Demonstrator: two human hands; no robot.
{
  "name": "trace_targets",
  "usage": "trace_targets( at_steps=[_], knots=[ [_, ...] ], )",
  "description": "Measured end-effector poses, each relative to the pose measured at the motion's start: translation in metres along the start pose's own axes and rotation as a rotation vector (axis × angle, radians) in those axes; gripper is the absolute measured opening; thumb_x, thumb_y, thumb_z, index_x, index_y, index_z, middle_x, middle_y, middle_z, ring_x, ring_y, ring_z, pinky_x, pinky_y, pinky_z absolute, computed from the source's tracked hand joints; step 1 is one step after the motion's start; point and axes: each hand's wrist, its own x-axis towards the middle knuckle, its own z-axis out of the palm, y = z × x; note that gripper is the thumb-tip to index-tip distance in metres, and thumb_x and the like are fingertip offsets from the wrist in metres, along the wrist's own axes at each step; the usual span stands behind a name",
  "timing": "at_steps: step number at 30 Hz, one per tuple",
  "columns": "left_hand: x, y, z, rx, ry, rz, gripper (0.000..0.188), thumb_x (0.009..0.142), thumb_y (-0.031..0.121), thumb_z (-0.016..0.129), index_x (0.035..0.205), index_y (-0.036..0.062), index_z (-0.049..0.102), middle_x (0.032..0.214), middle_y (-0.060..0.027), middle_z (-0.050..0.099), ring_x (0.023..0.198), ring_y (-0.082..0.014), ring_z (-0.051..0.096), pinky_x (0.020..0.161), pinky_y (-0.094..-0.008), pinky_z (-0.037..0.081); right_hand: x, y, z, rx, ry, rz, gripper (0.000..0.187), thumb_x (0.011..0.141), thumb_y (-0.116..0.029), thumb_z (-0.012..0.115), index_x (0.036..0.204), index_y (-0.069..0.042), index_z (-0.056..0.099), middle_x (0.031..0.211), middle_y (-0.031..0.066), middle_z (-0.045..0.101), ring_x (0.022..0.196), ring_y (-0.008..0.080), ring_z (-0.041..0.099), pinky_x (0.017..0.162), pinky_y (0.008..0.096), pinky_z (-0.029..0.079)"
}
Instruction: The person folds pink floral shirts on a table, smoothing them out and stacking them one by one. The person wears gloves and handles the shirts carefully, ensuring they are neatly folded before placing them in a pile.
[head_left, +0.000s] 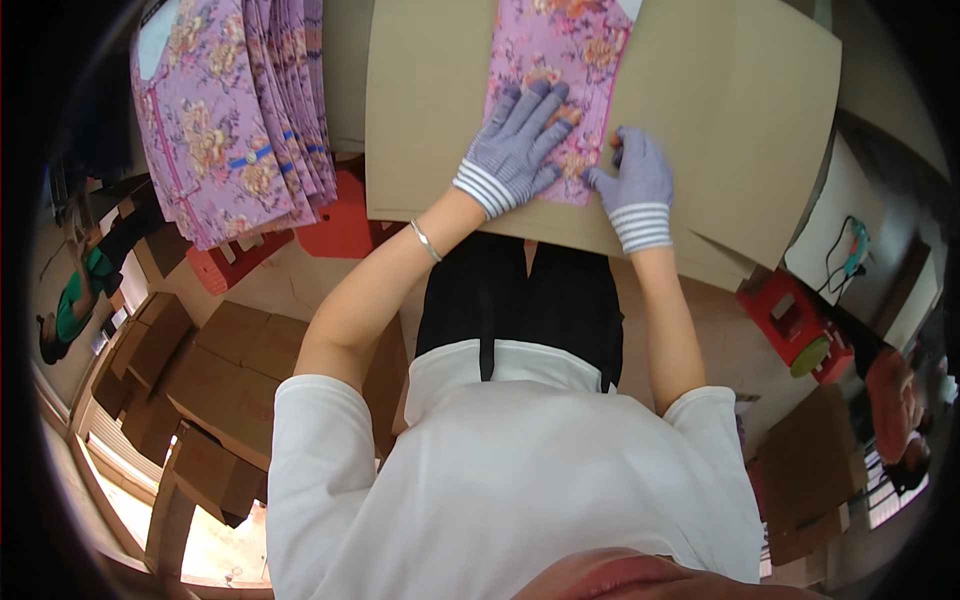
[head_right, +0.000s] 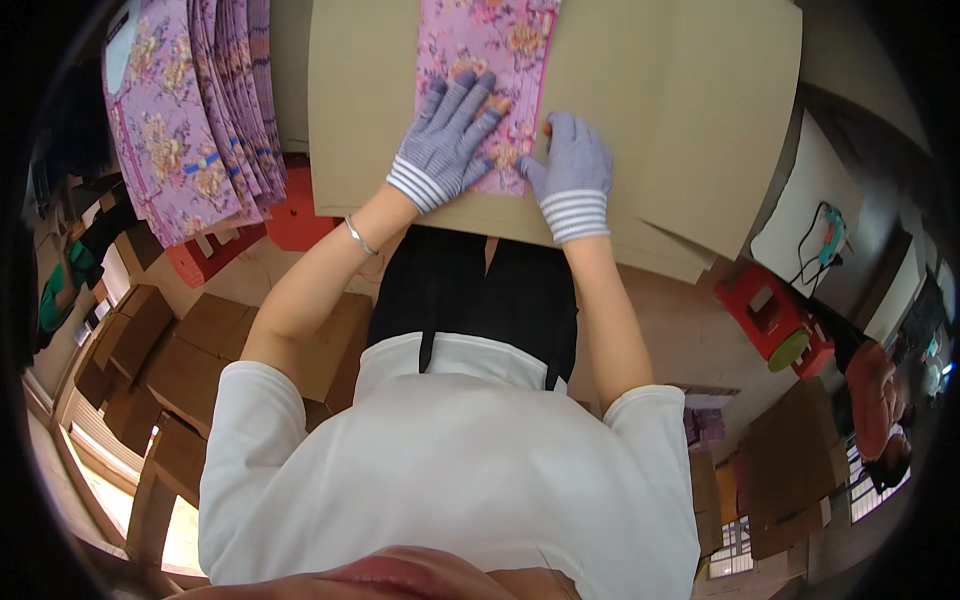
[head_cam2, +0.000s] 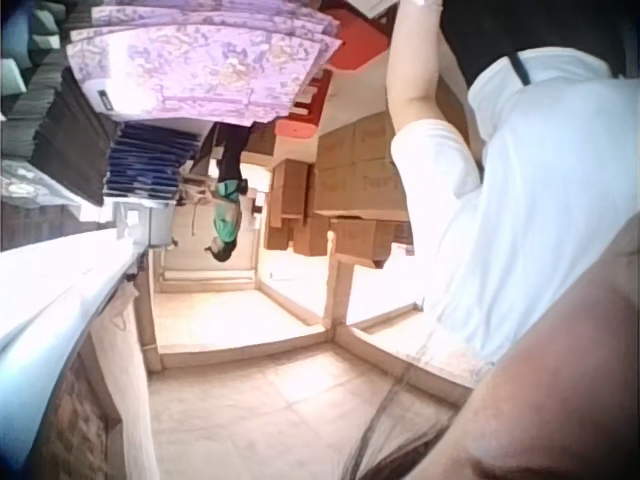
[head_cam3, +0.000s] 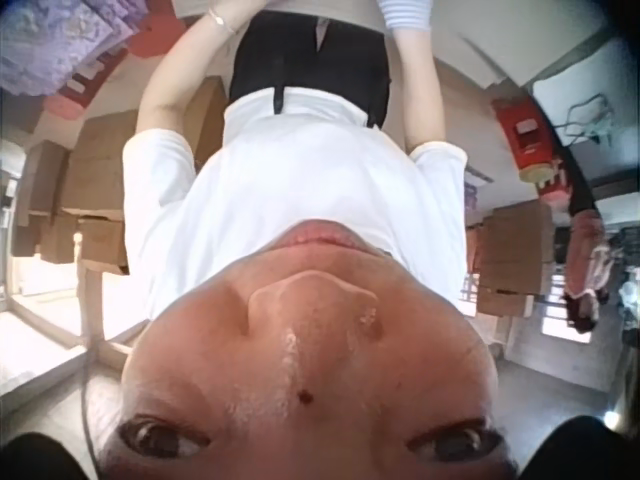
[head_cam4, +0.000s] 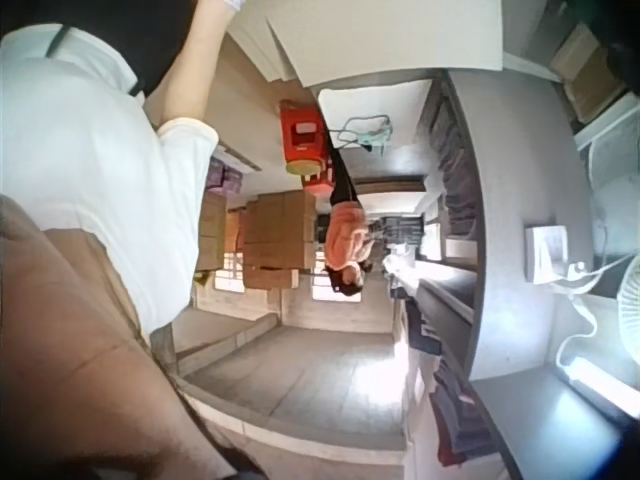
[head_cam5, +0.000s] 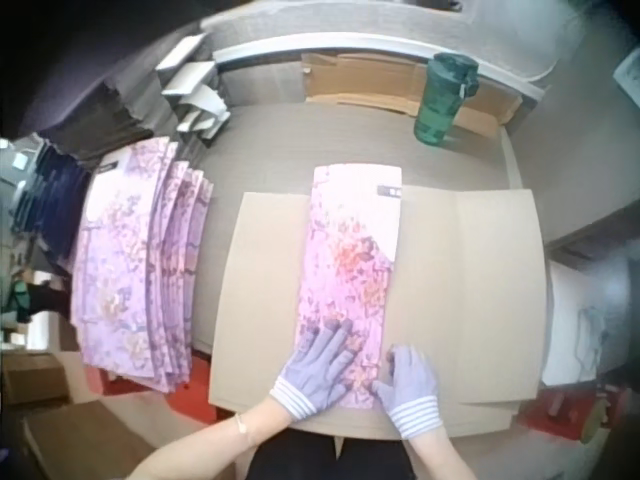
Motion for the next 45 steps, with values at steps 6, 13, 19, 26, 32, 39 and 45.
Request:
trace_targets(
  at_steps=[6,13,19,26,32,39,45],
  knots=[
    [0.063,-0.040,-0.023,-0.007,-0.001,0.174,0.073,0.082,0.042,0.065,0.145,0.0118,0.043,0.157,-0.0135,0.030,0.144,-0.0344,0.028,0.118,-0.0537,0.021,0.002,-0.002,-0.007,0.083,-0.052,0.028,0.055,0.063,-0.024,0.086,0.107,-0.009,0.056,0.091,0.0078,0.060,0.090,0.0291,0.059,0.081,0.0430,0.045],
    [0.224,-0.150,-0.043,0.142,0.222,0.176,0.072,0.083,0.039,0.061,0.144,0.0057,0.042,0.154,-0.0156,0.036,0.143,-0.0366,0.030,0.117,-0.0580,0.017,-0.001,0.007,-0.001,0.162,-0.096,0.025,0.056,0.064,-0.025,0.085,0.110,-0.007,0.059,0.090,0.0068,0.062,0.085,0.0268,0.060,0.082,0.0424,0.044],
    [0.266,-0.195,-0.052,0.336,0.525,0.166,0.068,0.087,0.035,0.056,0.144,0.0009,0.040,0.148,-0.0176,0.043,0.140,-0.0333,0.036,0.117,-0.0560,0.018,0.004,0.002,-0.006,0.135,-0.103,0.020,0.053,0.064,-0.022,0.085,0.108,-0.008,0.059,0.084,0.0064,0.061,0.080,0.0265,0.059,0.076,0.0420,0.045],
    [0.070,-0.064,-0.019,-0.040,0.276,0.259,0.068,0.073,0.037,0.071,0.132,0.0079,0.053,0.148,-0.0119,0.043,0.140,-0.0305,0.036,0.112,-0.0567,0.026,0.007,0.003,-0.004,0.159,-0.026,0.011,0.049,0.063,-0.023,0.087,0.100,-0.006,0.059,0.081,0.0085,0.061,0.073,0.0264,0.061,0.070,0.0404,0.048],
    [-0.095,0.048,0.030,-0.422,0.028,0.193,0.061,0.093,0.031,0.056,0.145,0.0057,0.038,0.147,-0.0165,0.046,0.137,-0.0370,0.043,0.116,-0.0552,0.024,0.009,0.008,-0.012,0.129,-0.060,-0.076,0.048,0.071,-0.027,0.084,0.105,-0.003,0.060,0.080,0.0101,0.062,0.071,0.0249,0.061,0.070,0.0375,0.050],
    [-0.059,0.021,-0.028,-0.818,0.461,-0.195,0.061,0.098,0.033,0.054,0.146,-0.0017,0.037,0.147,-0.0225,0.043,0.138,-0.0352,0.041,0.112,-0.0446,0.034,0.022,0.012,-0.011,0.543,0.090,-0.043,0.023,0.096,-0.017,0.059,0.110,0.001,0.064,0.106,0.0188,0.067,0.097,0.0304,0.066,0.089,0.0345,0.050],
    [-0.024,-0.023,-0.088,-1.146,0.547,-0.337,0.072,0.095,0.029,0.064,0.153,0.0083,0.028,0.154,-0.0161,0.035,0.141,-0.0296,0.036,0.113,-0.0382,0.034,-0.001,-0.100,-0.040,0.496,0.101,-0.709,0.026,0.092,-0.017,0.056,0.112,-0.002,0.063,0.122,0.0185,0.062,0.113,0.0340,0.060,0.097,0.0421,0.047]
  ],
)
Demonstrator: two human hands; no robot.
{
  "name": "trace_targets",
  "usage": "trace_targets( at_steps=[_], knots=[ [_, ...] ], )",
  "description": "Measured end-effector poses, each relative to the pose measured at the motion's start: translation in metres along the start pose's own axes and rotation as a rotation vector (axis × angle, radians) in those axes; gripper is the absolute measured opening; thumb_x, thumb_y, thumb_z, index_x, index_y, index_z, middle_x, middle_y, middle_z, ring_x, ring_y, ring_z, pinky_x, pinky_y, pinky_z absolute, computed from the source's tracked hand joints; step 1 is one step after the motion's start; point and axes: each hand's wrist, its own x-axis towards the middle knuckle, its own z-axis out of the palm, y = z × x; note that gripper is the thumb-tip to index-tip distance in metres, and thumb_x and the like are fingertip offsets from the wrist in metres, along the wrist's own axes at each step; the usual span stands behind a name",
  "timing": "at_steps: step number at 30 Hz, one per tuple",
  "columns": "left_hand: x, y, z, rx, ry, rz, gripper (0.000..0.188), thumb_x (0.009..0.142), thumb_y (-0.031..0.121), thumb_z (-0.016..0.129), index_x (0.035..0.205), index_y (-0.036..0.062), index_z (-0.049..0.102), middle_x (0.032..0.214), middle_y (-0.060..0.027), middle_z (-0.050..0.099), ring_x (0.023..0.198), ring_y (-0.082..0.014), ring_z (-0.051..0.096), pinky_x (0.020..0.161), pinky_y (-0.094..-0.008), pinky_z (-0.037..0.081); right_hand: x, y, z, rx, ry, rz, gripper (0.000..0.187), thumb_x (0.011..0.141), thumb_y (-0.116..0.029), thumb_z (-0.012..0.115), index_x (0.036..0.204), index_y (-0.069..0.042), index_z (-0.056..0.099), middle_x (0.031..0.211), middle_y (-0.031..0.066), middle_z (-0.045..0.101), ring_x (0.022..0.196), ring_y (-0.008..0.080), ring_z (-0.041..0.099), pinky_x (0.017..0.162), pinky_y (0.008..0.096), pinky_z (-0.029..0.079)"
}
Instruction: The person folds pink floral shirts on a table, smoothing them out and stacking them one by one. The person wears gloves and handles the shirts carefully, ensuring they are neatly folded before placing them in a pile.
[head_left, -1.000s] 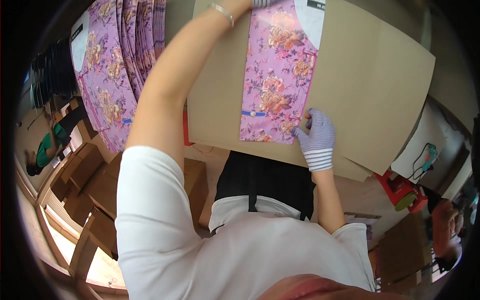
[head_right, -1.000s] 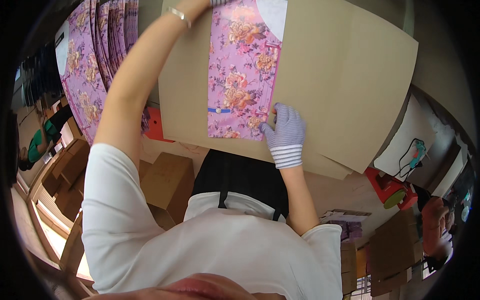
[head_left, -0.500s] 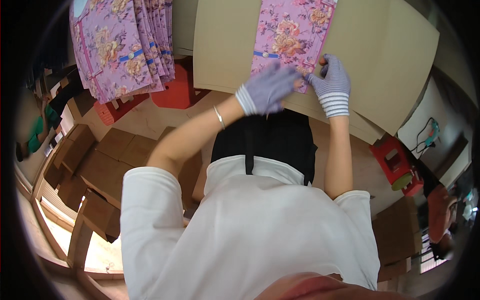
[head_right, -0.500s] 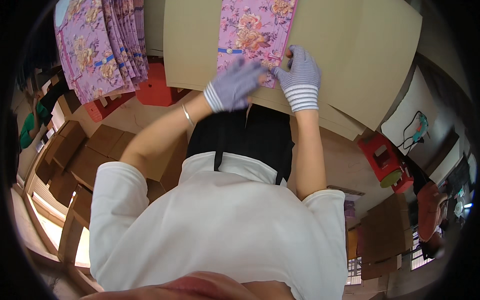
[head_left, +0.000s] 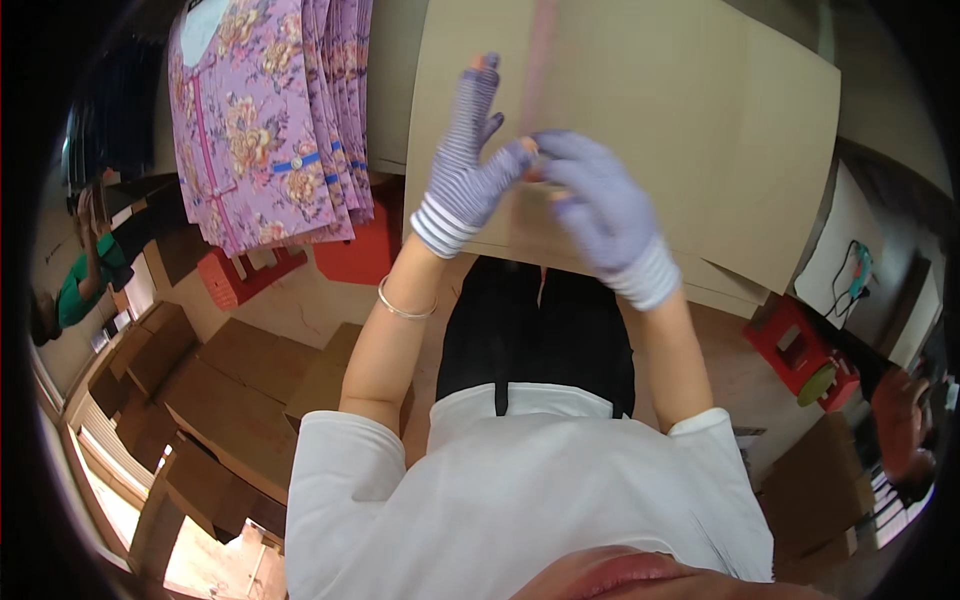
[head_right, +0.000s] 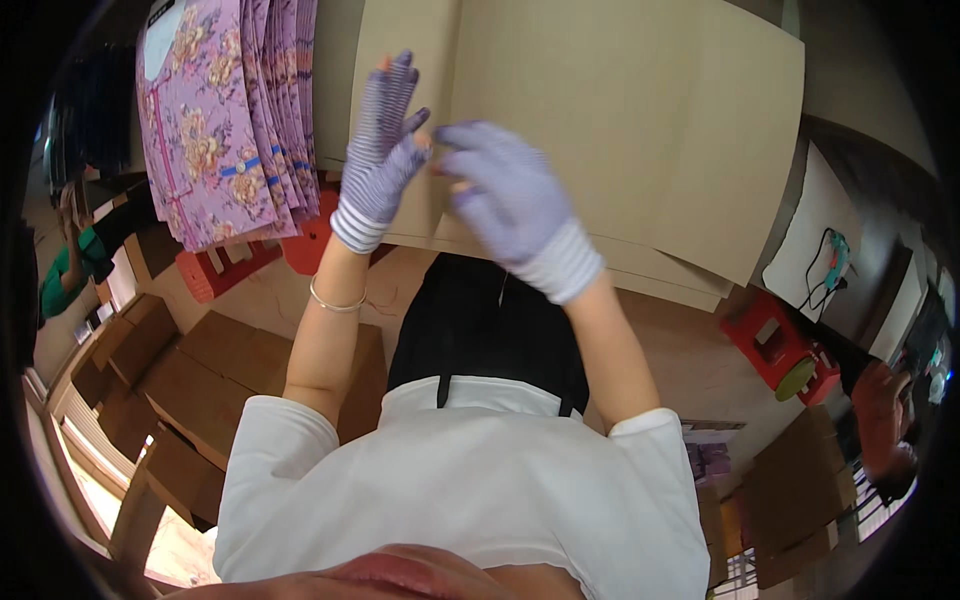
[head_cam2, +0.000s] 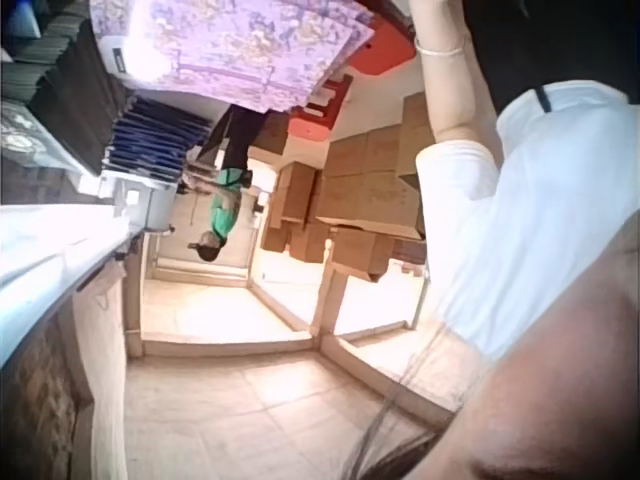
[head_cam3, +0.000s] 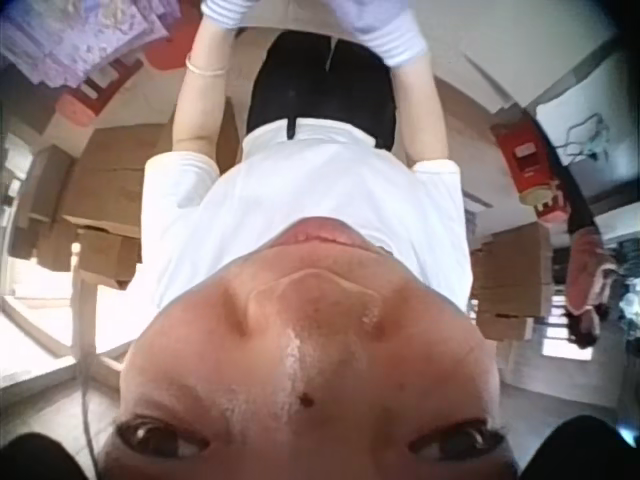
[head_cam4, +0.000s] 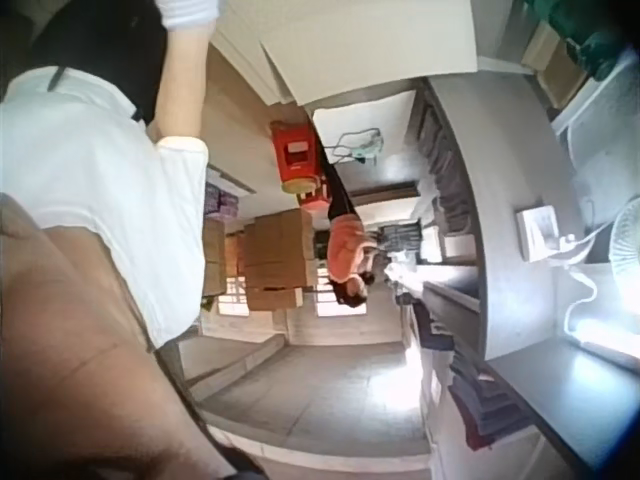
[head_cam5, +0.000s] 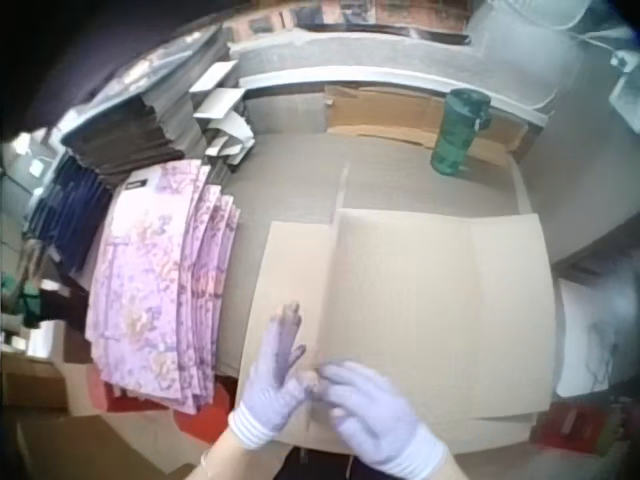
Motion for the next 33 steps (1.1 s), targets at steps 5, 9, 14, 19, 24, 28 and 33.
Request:
trace_targets(
  at_steps=[5,9,14,19,24,28,33],
  knots=[
    [0.014,-0.023,-0.058,0.052,0.129,-0.360,0.077,0.084,0.000,0.053,0.154,0.0027,0.021,0.158,-0.0161,0.027,0.145,-0.0242,0.028,0.115,-0.0357,0.028,0.026,0.017,0.056,0.124,-0.233,0.184,0.037,0.095,-0.010,0.050,0.131,-0.002,0.053,0.139,0.0172,0.054,0.129,0.0298,0.052,0.106,0.0391,0.043],
    [0.015,-0.026,-0.064,0.143,0.196,-0.207,0.082,0.077,-0.009,0.045,0.155,0.0028,0.020,0.153,-0.0147,0.036,0.141,-0.0235,0.033,0.115,-0.0317,0.027,0.067,0.085,0.045,0.161,-0.273,0.434,0.043,0.094,-0.012,0.047,0.136,-0.001,0.048,0.133,0.0196,0.057,0.122,0.0332,0.056,0.102,0.0387,0.045],
    [0.014,0.004,-0.037,0.209,0.118,-0.133,0.085,0.076,-0.012,0.040,0.156,0.0067,0.017,0.157,-0.0144,0.031,0.129,-0.0244,0.051,0.102,-0.0326,0.044,0.192,0.159,0.003,-0.021,-0.412,0.461,0.044,0.098,-0.018,0.049,0.137,0.003,0.047,0.126,0.0120,0.063,0.120,0.0215,0.059,0.101,0.0290,0.046],
    [0.024,-0.003,-0.006,0.502,0.003,0.138,0.080,0.081,-0.010,0.042,0.156,0.0061,0.016,0.161,-0.0170,0.021,0.144,-0.0324,0.033,0.109,-0.0342,0.037,0.229,0.264,-0.012,-0.333,-0.308,-0.057,0.048,0.087,-0.022,0.060,0.128,0.002,0.055,0.118,0.0146,0.065,0.112,0.0279,0.059,0.097,0.0315,0.047],
    [0.019,-0.001,0.021,0.560,0.052,0.104,0.087,0.073,-0.014,0.041,0.155,0.0066,0.019,0.161,-0.0181,0.021,0.145,-0.0343,0.028,0.112,-0.0335,0.034,0.160,0.150,-0.010,0.739,-0.262,0.642,0.041,0.100,-0.022,0.048,0.132,0.003,0.052,0.124,0.0116,0.063,0.113,0.0207,0.061,0.101,0.0310,0.046],
    [0.017,-0.003,0.070,0.829,-0.064,0.128,0.082,0.071,0.003,0.053,0.150,0.0018,0.030,0.158,-0.0245,0.021,0.145,-0.0474,0.019,0.113,-0.0550,0.026,0.085,0.210,-0.013,0.841,-0.039,0.552,0.052,0.099,-0.036,0.053,0.133,0.003,0.052,0.124,0.0114,0.064,0.114,0.0204,0.060,0.100,0.0333,0.046],
    [0.024,-0.024,0.127,1.131,-0.142,0.022,0.080,0.072,0.023,0.063,0.145,0.0010,0.038,0.157,-0.0270,0.021,0.144,-0.0524,0.012,0.110,-0.0720,0.008,0.061,0.191,-0.030,0.839,0.214,0.702,0.050,0.095,-0.043,0.062,0.115,0.003,0.063,0.108,0.0075,0.068,0.096,0.0136,0.061,0.088,0.0301,0.049]
  ],
)
